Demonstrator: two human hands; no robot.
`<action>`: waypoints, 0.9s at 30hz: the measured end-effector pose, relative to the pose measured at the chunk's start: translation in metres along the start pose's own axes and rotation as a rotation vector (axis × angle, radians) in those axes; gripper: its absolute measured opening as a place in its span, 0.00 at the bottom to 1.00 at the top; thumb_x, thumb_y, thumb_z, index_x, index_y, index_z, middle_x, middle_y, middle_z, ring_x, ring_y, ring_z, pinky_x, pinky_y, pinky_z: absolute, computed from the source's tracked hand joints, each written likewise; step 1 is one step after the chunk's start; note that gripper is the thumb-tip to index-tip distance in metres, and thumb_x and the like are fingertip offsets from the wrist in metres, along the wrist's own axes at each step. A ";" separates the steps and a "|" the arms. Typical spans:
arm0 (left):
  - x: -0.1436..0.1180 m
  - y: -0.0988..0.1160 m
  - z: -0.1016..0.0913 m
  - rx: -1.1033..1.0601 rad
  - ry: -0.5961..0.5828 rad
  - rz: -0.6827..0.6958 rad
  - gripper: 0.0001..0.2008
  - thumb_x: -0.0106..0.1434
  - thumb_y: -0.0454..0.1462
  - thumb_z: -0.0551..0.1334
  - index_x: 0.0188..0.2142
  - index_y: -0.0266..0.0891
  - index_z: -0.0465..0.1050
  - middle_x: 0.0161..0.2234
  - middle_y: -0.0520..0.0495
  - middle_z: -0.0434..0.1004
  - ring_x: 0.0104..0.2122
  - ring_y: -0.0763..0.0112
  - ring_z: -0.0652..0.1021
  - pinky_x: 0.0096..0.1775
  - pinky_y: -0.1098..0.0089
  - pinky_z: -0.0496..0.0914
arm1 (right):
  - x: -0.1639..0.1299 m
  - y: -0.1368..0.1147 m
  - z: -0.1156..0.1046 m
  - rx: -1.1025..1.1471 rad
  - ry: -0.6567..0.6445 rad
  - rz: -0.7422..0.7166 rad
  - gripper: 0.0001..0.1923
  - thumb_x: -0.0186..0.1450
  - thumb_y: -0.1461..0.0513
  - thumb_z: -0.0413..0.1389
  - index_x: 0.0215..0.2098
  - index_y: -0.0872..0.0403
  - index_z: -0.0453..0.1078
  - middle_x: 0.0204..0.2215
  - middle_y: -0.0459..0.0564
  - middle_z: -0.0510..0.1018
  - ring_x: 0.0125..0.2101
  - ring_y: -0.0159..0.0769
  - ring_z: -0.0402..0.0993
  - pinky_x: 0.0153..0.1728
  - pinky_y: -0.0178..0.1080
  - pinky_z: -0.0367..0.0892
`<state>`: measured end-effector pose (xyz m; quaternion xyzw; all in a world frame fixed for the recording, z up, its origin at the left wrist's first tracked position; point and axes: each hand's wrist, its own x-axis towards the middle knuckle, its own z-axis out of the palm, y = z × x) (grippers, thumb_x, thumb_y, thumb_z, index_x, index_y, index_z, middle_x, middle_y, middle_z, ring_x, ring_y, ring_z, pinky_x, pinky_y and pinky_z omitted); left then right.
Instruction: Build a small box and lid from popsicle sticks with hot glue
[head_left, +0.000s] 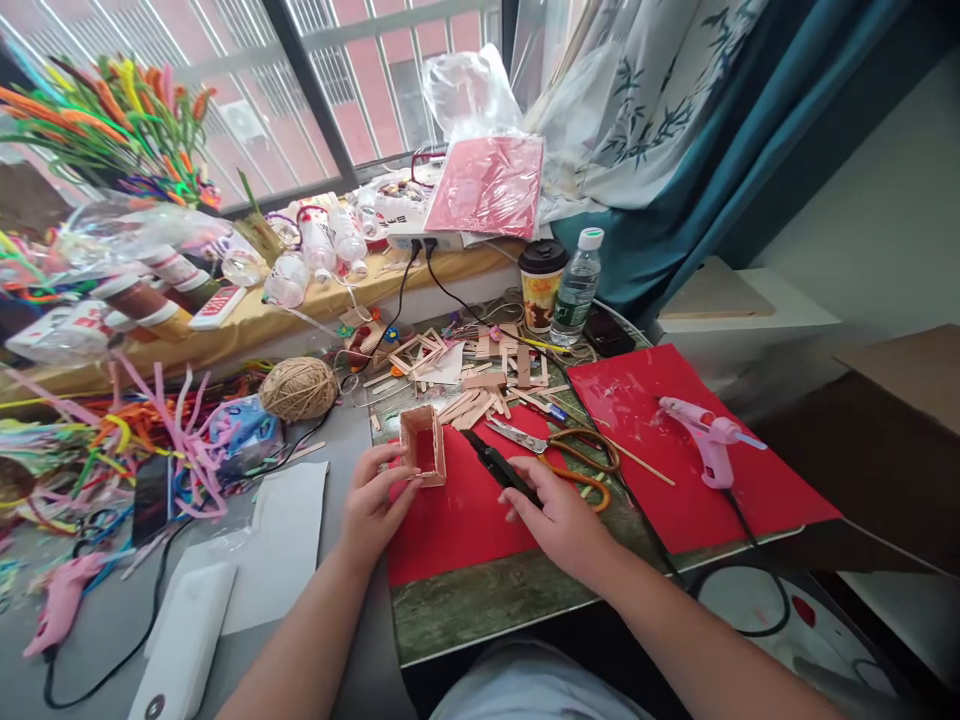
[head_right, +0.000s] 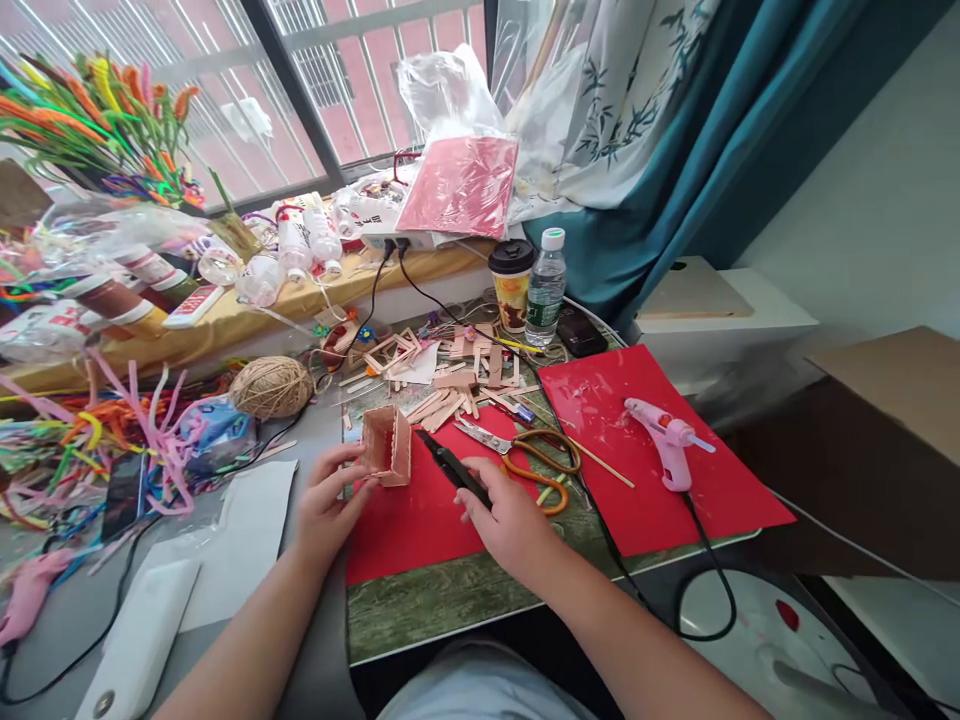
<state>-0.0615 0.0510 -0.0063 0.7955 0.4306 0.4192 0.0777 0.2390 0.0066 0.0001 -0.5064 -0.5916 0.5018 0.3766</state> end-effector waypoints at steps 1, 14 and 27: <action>0.000 0.000 0.001 0.018 0.041 0.010 0.09 0.66 0.32 0.68 0.44 0.46 0.79 0.52 0.43 0.76 0.54 0.58 0.76 0.55 0.51 0.73 | 0.003 -0.001 0.000 -0.027 -0.014 -0.007 0.16 0.75 0.53 0.51 0.58 0.50 0.66 0.40 0.48 0.81 0.34 0.36 0.78 0.37 0.36 0.68; 0.006 0.000 -0.002 0.129 0.017 -0.011 0.05 0.65 0.34 0.68 0.41 0.44 0.78 0.46 0.44 0.78 0.49 0.58 0.77 0.54 0.51 0.71 | 0.013 -0.017 0.012 -0.682 -0.034 -0.197 0.13 0.77 0.54 0.51 0.38 0.51 0.69 0.31 0.45 0.79 0.32 0.35 0.76 0.31 0.37 0.53; 0.008 0.003 -0.001 0.136 0.043 0.002 0.05 0.65 0.34 0.68 0.41 0.44 0.78 0.45 0.44 0.78 0.49 0.58 0.77 0.54 0.51 0.72 | 0.011 -0.026 0.014 -0.804 -0.013 -0.231 0.10 0.76 0.57 0.53 0.36 0.52 0.67 0.30 0.45 0.79 0.31 0.35 0.76 0.31 0.38 0.52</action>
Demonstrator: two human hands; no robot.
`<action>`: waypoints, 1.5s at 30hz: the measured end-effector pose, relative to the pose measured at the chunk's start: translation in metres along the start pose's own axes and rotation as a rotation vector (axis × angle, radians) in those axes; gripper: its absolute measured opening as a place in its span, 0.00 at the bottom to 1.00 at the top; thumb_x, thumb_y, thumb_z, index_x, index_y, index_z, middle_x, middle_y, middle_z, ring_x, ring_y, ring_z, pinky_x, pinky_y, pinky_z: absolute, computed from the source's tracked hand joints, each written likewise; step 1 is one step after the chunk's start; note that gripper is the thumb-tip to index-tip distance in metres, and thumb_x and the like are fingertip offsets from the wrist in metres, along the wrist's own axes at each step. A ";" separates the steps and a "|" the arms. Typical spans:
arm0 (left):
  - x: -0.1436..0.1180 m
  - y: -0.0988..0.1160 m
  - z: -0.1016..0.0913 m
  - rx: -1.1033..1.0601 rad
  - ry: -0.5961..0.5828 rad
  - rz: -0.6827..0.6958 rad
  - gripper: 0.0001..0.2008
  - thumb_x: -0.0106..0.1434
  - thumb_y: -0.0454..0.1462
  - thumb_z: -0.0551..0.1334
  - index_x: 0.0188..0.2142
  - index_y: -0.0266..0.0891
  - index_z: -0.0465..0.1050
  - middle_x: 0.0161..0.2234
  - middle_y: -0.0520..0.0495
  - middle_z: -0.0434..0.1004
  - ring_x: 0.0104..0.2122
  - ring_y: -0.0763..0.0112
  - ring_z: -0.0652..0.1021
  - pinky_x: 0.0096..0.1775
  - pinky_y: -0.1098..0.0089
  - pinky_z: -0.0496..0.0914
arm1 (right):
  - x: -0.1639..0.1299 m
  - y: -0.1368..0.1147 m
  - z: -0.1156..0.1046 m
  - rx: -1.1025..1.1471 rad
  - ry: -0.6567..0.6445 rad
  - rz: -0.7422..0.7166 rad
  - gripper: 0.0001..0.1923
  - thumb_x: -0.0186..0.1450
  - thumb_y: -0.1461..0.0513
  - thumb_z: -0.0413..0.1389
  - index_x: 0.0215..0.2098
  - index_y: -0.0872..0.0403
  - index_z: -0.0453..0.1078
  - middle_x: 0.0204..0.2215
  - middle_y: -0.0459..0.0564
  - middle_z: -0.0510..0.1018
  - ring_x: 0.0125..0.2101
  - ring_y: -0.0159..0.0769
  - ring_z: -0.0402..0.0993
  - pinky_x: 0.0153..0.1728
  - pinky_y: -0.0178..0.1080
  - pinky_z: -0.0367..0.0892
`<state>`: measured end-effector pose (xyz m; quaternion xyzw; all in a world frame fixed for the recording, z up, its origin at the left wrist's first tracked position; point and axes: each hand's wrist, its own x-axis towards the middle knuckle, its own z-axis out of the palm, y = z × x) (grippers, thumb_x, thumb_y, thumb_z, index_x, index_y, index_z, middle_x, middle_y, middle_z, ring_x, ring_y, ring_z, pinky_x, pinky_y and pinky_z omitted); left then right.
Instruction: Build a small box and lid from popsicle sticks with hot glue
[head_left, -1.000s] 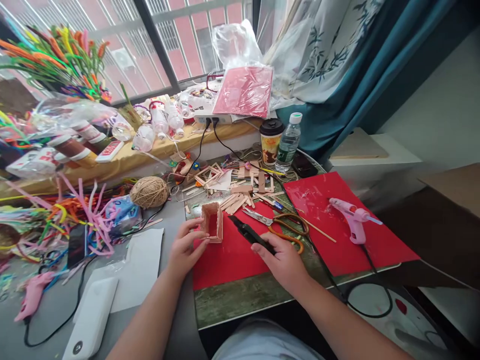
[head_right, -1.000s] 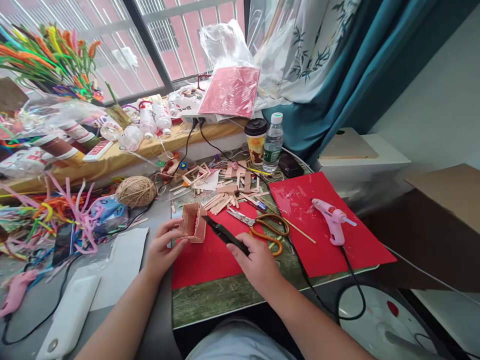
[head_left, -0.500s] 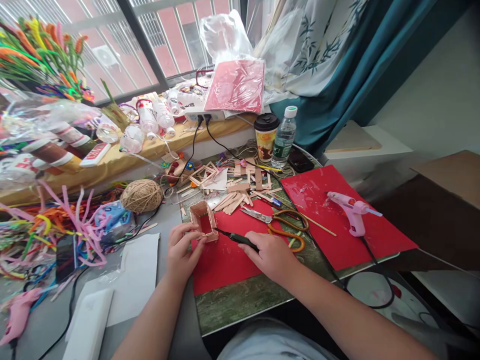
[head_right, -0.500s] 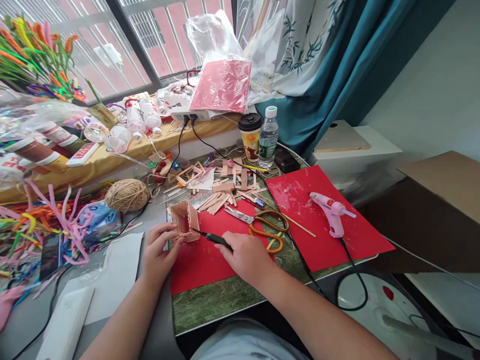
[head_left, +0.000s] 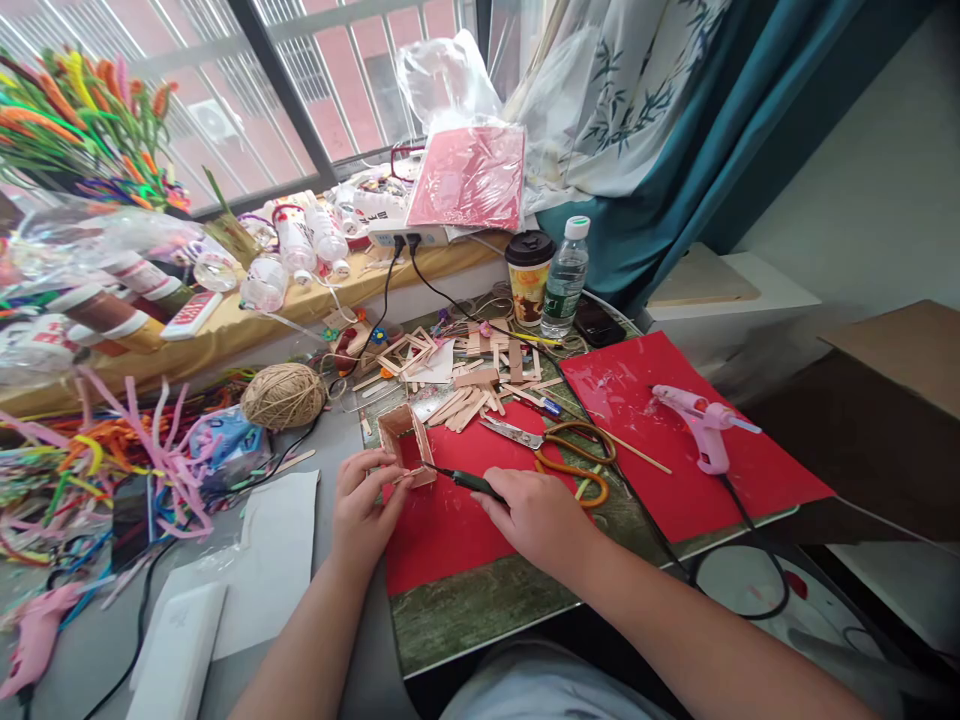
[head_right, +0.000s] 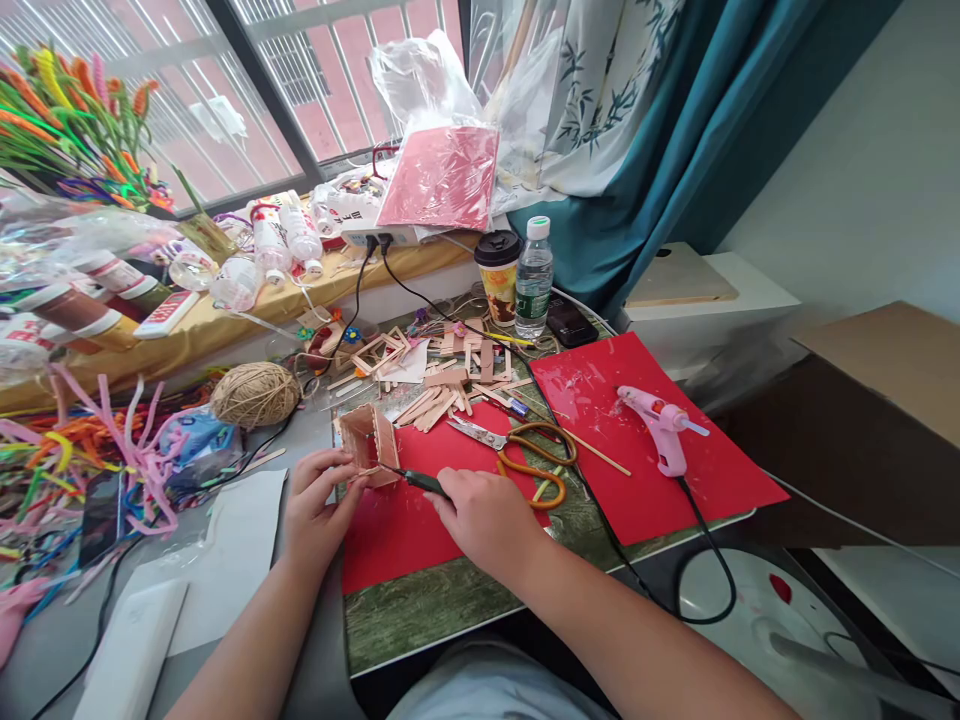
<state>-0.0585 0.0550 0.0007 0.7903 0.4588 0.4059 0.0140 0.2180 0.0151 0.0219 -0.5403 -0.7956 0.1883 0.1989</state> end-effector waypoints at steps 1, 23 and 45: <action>0.000 0.000 0.000 0.000 0.001 0.004 0.05 0.65 0.34 0.68 0.41 0.44 0.78 0.45 0.44 0.78 0.49 0.58 0.77 0.54 0.51 0.72 | 0.000 0.000 0.000 -0.007 0.001 0.000 0.10 0.76 0.57 0.53 0.37 0.52 0.68 0.30 0.45 0.79 0.31 0.35 0.76 0.31 0.38 0.52; -0.001 0.000 0.001 -0.037 0.011 -0.024 0.06 0.65 0.34 0.69 0.42 0.45 0.79 0.44 0.45 0.77 0.48 0.59 0.77 0.54 0.50 0.73 | 0.003 -0.020 -0.004 -0.241 -0.137 0.074 0.09 0.77 0.55 0.51 0.42 0.51 0.67 0.30 0.49 0.81 0.29 0.44 0.81 0.24 0.38 0.55; -0.002 0.001 0.001 -0.040 0.016 -0.036 0.06 0.65 0.33 0.68 0.41 0.44 0.79 0.45 0.45 0.77 0.49 0.60 0.76 0.54 0.51 0.72 | 0.012 -0.032 -0.016 -0.344 -0.225 0.094 0.10 0.77 0.56 0.50 0.42 0.52 0.68 0.29 0.54 0.82 0.26 0.49 0.83 0.21 0.37 0.62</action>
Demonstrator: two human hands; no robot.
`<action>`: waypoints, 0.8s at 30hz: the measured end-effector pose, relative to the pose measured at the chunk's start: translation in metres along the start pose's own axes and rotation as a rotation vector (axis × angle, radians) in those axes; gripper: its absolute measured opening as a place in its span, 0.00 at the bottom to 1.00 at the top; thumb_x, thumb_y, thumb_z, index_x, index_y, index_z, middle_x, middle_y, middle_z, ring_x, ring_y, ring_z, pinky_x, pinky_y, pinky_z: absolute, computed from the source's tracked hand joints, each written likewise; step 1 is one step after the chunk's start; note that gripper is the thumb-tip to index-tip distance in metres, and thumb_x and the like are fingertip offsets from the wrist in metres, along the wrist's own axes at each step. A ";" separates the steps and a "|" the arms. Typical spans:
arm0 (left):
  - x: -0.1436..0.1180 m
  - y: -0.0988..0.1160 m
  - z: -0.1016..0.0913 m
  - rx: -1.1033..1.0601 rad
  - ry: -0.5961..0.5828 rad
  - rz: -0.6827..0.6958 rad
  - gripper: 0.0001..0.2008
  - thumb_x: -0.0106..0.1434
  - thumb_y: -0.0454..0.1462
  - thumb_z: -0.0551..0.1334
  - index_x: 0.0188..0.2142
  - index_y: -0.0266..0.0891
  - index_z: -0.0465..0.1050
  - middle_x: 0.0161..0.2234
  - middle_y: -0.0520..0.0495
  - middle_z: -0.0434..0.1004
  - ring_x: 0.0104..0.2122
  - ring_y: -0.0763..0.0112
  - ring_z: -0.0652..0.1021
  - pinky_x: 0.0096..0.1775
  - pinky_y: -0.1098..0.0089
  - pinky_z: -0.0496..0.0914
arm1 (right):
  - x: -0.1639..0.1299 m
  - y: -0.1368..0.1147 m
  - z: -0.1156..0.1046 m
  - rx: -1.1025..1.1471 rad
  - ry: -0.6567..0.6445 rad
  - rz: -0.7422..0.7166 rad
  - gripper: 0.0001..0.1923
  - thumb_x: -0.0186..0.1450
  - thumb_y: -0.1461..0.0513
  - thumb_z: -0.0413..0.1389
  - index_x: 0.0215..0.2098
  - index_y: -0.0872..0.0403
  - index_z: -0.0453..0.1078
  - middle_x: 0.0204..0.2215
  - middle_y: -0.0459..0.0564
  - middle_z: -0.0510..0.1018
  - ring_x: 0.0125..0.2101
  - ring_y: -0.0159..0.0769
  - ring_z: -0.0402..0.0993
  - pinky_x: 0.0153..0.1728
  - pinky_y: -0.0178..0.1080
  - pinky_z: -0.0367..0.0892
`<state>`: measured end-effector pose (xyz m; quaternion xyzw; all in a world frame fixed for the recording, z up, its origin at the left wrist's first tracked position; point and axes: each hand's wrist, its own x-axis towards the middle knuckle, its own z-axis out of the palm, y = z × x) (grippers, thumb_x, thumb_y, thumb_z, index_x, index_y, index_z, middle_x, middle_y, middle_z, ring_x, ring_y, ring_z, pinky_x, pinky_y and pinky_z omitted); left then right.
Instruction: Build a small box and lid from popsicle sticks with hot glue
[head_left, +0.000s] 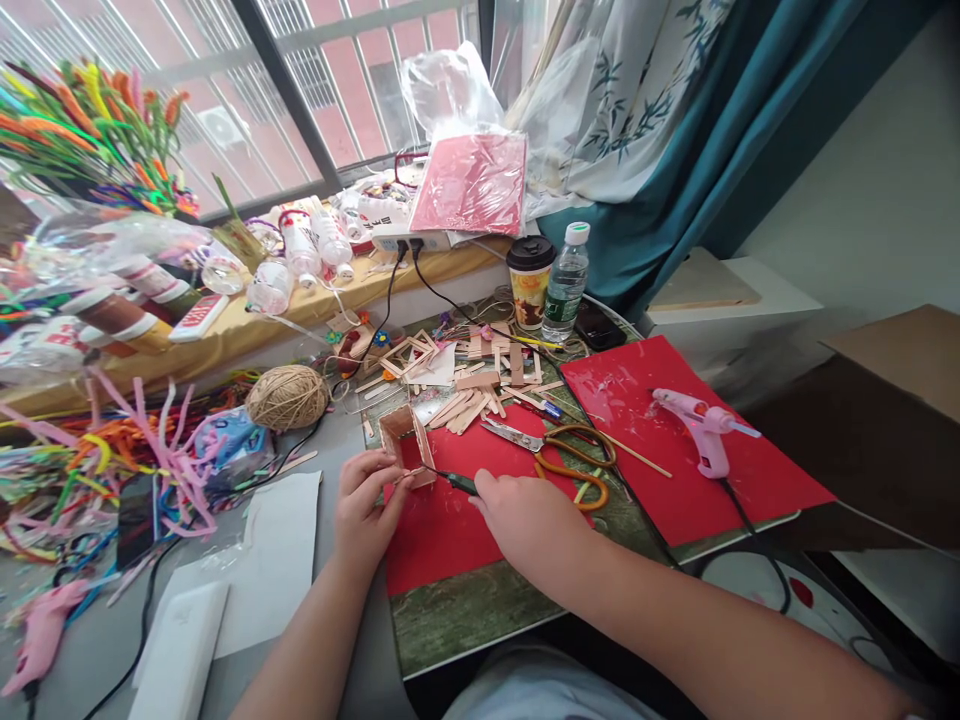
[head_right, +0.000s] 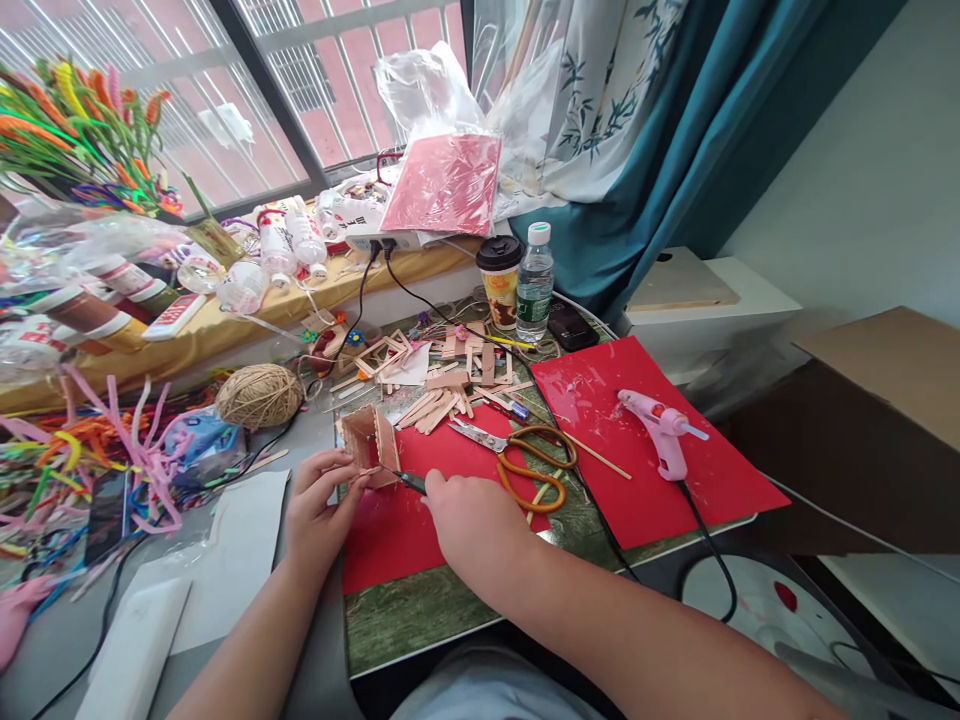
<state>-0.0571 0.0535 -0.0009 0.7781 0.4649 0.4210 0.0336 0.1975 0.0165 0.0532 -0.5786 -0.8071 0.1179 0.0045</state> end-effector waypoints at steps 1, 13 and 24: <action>0.000 0.001 0.000 -0.003 0.000 0.000 0.06 0.65 0.33 0.68 0.41 0.44 0.79 0.45 0.45 0.76 0.49 0.60 0.76 0.54 0.51 0.72 | 0.000 0.000 0.000 0.000 0.001 0.000 0.10 0.77 0.56 0.50 0.42 0.52 0.68 0.28 0.54 0.82 0.26 0.49 0.83 0.21 0.37 0.63; 0.000 -0.003 0.000 -0.006 0.010 -0.002 0.05 0.65 0.34 0.69 0.40 0.43 0.80 0.45 0.44 0.76 0.49 0.60 0.77 0.55 0.51 0.73 | 0.002 0.000 0.001 0.032 -0.031 0.001 0.09 0.77 0.56 0.49 0.42 0.52 0.67 0.29 0.52 0.82 0.28 0.47 0.84 0.25 0.37 0.67; -0.001 -0.003 0.001 -0.009 0.016 -0.001 0.06 0.64 0.33 0.69 0.41 0.44 0.79 0.46 0.44 0.77 0.49 0.59 0.77 0.55 0.50 0.73 | 0.004 0.000 -0.002 0.051 -0.091 0.016 0.11 0.77 0.56 0.48 0.44 0.52 0.68 0.30 0.54 0.83 0.32 0.49 0.85 0.29 0.39 0.70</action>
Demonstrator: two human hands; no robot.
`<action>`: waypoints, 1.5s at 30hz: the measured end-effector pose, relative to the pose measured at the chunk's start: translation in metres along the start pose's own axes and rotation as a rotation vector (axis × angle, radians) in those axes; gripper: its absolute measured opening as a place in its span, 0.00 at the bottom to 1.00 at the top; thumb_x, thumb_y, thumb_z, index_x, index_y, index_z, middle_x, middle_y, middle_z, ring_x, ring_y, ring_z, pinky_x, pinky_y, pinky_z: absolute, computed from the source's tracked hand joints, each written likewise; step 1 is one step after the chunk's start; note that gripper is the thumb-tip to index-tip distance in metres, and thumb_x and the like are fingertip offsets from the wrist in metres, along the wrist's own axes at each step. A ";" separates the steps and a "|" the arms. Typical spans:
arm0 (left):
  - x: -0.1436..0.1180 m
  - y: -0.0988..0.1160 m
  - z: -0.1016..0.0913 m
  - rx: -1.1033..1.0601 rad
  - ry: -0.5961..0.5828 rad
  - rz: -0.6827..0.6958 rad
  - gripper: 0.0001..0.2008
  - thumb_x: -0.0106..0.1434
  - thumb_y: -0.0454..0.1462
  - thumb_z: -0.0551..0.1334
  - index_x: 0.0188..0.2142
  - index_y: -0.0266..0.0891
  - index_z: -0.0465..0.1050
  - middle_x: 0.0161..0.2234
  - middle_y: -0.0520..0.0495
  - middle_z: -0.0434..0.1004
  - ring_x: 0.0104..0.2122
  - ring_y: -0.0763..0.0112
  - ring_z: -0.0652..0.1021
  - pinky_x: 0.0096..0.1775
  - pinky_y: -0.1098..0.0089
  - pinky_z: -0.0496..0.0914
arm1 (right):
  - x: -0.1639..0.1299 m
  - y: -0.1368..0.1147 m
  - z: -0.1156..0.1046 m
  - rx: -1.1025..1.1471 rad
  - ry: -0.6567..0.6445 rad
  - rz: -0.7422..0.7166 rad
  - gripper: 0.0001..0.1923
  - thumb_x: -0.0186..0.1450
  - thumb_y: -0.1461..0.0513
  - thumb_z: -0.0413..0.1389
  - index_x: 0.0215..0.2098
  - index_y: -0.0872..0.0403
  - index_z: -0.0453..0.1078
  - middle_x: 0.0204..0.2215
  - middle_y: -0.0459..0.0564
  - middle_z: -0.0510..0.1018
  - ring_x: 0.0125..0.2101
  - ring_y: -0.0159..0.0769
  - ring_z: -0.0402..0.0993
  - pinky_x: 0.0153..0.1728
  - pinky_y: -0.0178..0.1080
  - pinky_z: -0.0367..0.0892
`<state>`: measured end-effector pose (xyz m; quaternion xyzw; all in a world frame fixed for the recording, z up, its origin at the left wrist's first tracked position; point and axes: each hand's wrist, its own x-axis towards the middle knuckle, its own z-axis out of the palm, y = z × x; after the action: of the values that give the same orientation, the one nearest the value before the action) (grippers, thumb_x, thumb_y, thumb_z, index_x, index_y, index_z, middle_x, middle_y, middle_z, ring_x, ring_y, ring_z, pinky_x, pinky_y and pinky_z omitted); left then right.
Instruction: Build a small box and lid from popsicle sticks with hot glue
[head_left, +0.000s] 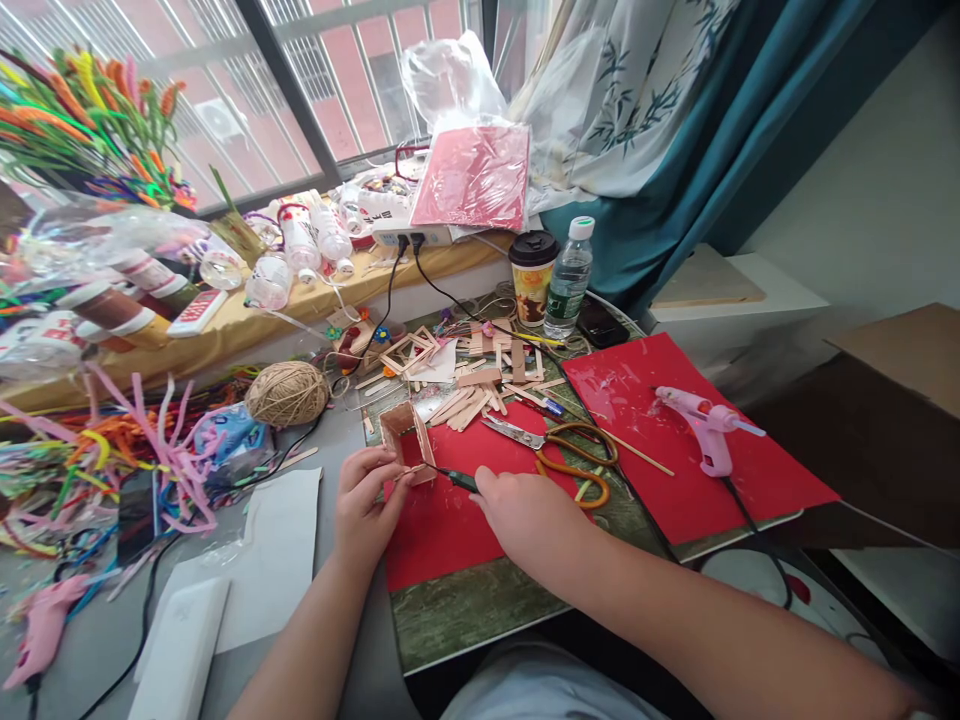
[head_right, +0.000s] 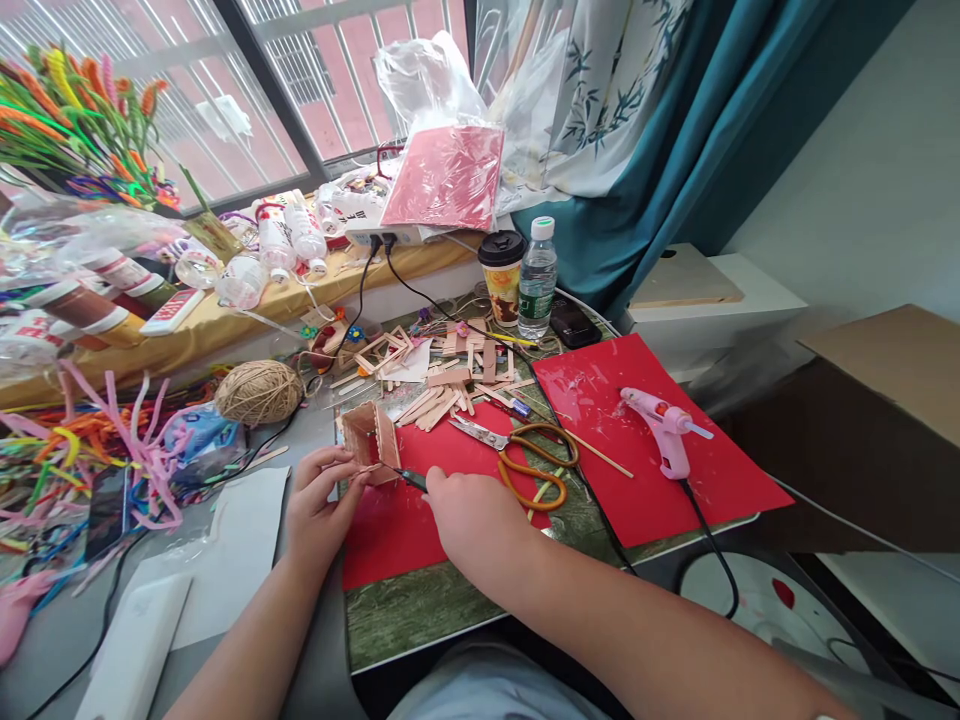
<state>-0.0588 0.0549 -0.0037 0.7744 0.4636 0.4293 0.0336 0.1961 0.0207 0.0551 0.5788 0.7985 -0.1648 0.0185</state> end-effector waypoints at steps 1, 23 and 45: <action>0.000 0.000 0.000 0.000 0.001 0.001 0.06 0.64 0.33 0.69 0.41 0.44 0.79 0.46 0.44 0.77 0.49 0.59 0.77 0.55 0.50 0.73 | 0.000 0.000 0.000 -0.002 0.001 0.001 0.11 0.77 0.56 0.48 0.44 0.52 0.68 0.30 0.54 0.83 0.31 0.49 0.85 0.29 0.39 0.70; 0.002 0.002 -0.001 -0.010 0.008 -0.010 0.07 0.64 0.32 0.70 0.41 0.43 0.79 0.46 0.44 0.77 0.50 0.59 0.77 0.55 0.52 0.72 | 0.007 0.003 0.011 -0.017 0.004 -0.022 0.11 0.77 0.55 0.48 0.43 0.52 0.67 0.29 0.54 0.83 0.29 0.50 0.85 0.28 0.41 0.72; 0.002 -0.002 -0.003 0.050 0.026 -0.044 0.04 0.66 0.35 0.68 0.40 0.43 0.80 0.45 0.44 0.77 0.50 0.59 0.77 0.55 0.52 0.72 | 0.010 -0.004 0.022 0.031 0.105 -0.021 0.09 0.77 0.57 0.51 0.43 0.53 0.67 0.31 0.51 0.82 0.32 0.44 0.83 0.28 0.37 0.66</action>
<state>-0.0618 0.0564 -0.0011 0.7590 0.4917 0.4265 0.0177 0.1856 0.0227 0.0327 0.5786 0.8016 -0.1469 -0.0342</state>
